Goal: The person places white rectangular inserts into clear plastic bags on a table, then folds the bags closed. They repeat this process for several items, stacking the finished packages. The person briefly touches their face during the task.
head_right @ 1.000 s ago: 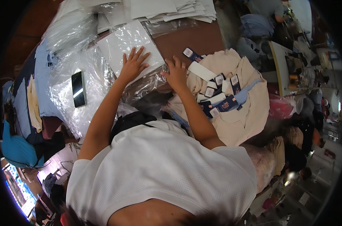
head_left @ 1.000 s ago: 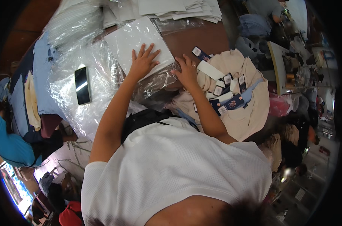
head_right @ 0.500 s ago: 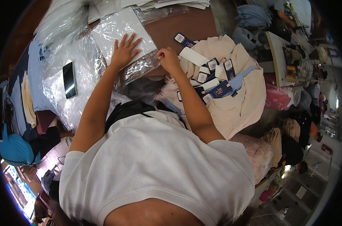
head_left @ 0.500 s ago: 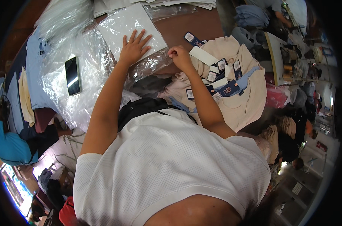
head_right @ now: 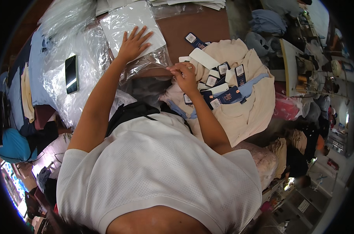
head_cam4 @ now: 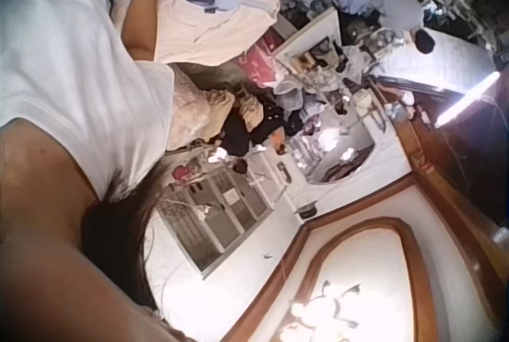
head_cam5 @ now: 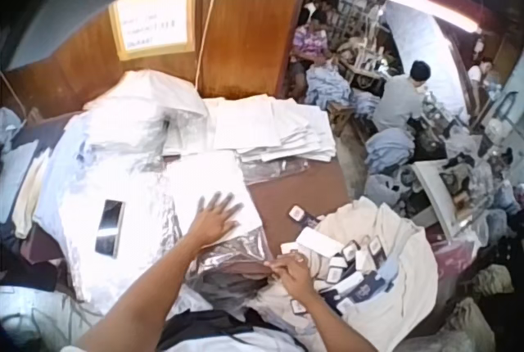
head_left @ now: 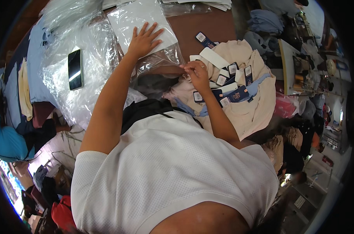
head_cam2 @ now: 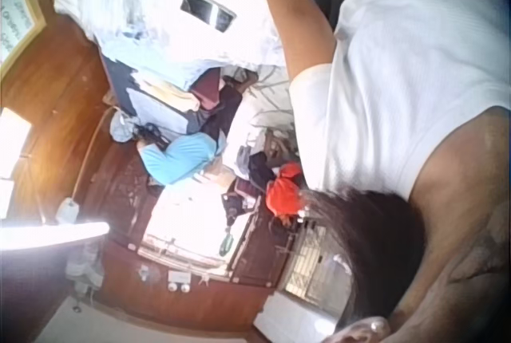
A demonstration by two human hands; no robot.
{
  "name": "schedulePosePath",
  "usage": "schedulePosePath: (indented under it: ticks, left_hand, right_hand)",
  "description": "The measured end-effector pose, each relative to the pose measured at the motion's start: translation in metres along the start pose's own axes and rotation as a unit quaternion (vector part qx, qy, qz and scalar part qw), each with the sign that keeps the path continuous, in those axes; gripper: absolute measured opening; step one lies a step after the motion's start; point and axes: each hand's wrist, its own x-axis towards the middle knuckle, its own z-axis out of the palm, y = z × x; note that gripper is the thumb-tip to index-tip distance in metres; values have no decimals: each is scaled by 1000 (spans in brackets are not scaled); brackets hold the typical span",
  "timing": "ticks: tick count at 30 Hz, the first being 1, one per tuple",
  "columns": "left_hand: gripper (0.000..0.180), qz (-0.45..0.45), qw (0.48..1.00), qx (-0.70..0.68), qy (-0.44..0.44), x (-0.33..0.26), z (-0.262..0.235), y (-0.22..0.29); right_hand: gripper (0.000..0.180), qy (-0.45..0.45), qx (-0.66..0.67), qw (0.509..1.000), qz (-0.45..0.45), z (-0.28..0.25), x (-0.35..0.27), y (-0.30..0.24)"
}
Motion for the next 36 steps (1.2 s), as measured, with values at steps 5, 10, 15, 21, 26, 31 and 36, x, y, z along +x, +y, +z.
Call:
schedulePosePath:
  ticks: [5, 10, 15, 21, 26, 31, 36]
  left_hand:
    - [52, -15, 1000, 21, -7, 0, 2, 1]
    - [52, -3, 1000, 16, -3, 3, 1, 0]
    - [52, -3, 1000, -3, 5, 1, 3, -2]
    - [51, -2, 1000, 24, 10, 4, 6, -2]
    - [51, 18, 998, 52, 1, 14, 11, -8]
    - [52, 43, 997, 59, -34, 24, 7, -17]
    - [56, 18, 998, -51, -41, 23, 3, -25]
  right_hand:
    - [55, 156, -115, 980, -50, 8, 25, -43]
    - [43, -3, -351, 927, -135, 45, 61, -53]
    - [19, -53, -365, 920, -132, 51, 51, -42]
    - [15, -7, -355, 907, -228, 39, -4, -36]
    - [10, 32, -326, 924, -197, 38, -8, -39]
    - [10, -6, -345, 910, -231, 35, -4, -34]
    - [27, -80, -338, 912, -218, 27, -7, -28]
